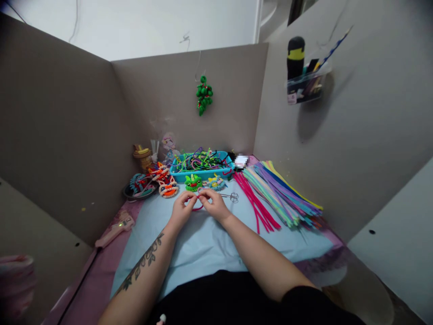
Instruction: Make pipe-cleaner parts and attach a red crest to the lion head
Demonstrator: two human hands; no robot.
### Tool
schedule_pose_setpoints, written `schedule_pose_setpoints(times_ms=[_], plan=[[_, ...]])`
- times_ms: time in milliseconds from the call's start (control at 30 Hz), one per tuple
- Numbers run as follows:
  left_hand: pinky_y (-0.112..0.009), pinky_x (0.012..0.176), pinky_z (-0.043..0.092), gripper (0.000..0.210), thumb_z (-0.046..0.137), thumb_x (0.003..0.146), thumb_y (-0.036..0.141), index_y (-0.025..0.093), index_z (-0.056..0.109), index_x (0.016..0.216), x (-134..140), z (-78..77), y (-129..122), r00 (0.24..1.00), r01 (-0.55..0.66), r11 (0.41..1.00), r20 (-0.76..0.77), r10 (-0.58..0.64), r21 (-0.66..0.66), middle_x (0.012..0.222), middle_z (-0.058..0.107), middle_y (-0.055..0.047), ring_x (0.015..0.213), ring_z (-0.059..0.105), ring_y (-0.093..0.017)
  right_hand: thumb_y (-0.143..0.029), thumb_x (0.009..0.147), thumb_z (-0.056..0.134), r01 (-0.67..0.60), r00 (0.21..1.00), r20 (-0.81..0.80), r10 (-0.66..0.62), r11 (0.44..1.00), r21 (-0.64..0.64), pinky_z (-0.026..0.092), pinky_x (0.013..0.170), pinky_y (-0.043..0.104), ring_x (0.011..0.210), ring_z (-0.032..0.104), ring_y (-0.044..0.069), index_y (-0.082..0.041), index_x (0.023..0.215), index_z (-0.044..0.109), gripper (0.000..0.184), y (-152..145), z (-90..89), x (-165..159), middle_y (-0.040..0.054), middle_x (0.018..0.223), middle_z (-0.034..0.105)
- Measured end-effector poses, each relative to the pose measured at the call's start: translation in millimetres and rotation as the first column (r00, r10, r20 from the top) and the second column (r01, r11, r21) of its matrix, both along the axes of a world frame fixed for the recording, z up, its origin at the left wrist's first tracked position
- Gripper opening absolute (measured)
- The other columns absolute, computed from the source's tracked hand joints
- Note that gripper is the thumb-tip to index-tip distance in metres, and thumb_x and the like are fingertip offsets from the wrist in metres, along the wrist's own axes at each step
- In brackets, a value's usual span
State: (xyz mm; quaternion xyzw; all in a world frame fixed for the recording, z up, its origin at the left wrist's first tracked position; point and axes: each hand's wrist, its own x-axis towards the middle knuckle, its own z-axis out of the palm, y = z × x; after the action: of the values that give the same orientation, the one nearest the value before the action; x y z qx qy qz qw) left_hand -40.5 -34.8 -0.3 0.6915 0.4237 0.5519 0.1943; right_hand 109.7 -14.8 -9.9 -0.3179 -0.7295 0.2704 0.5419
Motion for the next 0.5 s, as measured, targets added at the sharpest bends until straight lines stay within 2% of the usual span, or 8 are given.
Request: schedule_pose_setpoints(times_ms=[100,233,500], plan=[[-0.031,0.076,0.044,0.011,0.057,0.081,0.024,0.019,0.063,0.074,-0.5,-0.1,0.3,1.0,-0.003,1.0,-0.006,0.003,0.025,0.077,0.061,-0.004,0.081,0.057,-0.018,-0.037,0.084,0.053,-0.065,0.997,-0.056,0.058,0.99,-0.126,0.042,0.064,0.027,0.068,0.054,0.016,-0.018,0.076,0.062,0.023,5.1,-0.6,1.0,0.0016,0.071,0.059],[-0.032,0.076,0.045,0.01,0.058,0.08,0.023,0.02,0.065,0.074,-0.8,0.7,-0.8,1.0,-0.011,0.999,-0.009,0.011,0.047,0.079,0.06,-0.004,0.082,0.057,-0.018,-0.046,0.079,0.059,-0.189,0.98,-0.114,0.164,0.947,-0.259,0.041,0.062,0.026,0.063,0.053,0.014,-0.017,0.073,0.064,0.03,10.0,-2.1,2.4,-0.0007,0.065,0.059],[-0.032,0.076,0.046,0.009,0.062,0.078,0.027,0.021,0.069,0.08,-1.2,1.5,-1.8,0.999,-0.046,0.997,0.004,0.046,0.058,0.079,0.06,-0.004,0.08,0.058,-0.017,-0.049,0.075,0.064,-0.391,0.916,-0.255,0.31,0.833,-0.393,0.042,0.067,0.027,0.066,0.054,0.014,-0.016,0.068,0.064,0.033,11.7,-6.4,3.0,0.0008,0.066,0.06]])
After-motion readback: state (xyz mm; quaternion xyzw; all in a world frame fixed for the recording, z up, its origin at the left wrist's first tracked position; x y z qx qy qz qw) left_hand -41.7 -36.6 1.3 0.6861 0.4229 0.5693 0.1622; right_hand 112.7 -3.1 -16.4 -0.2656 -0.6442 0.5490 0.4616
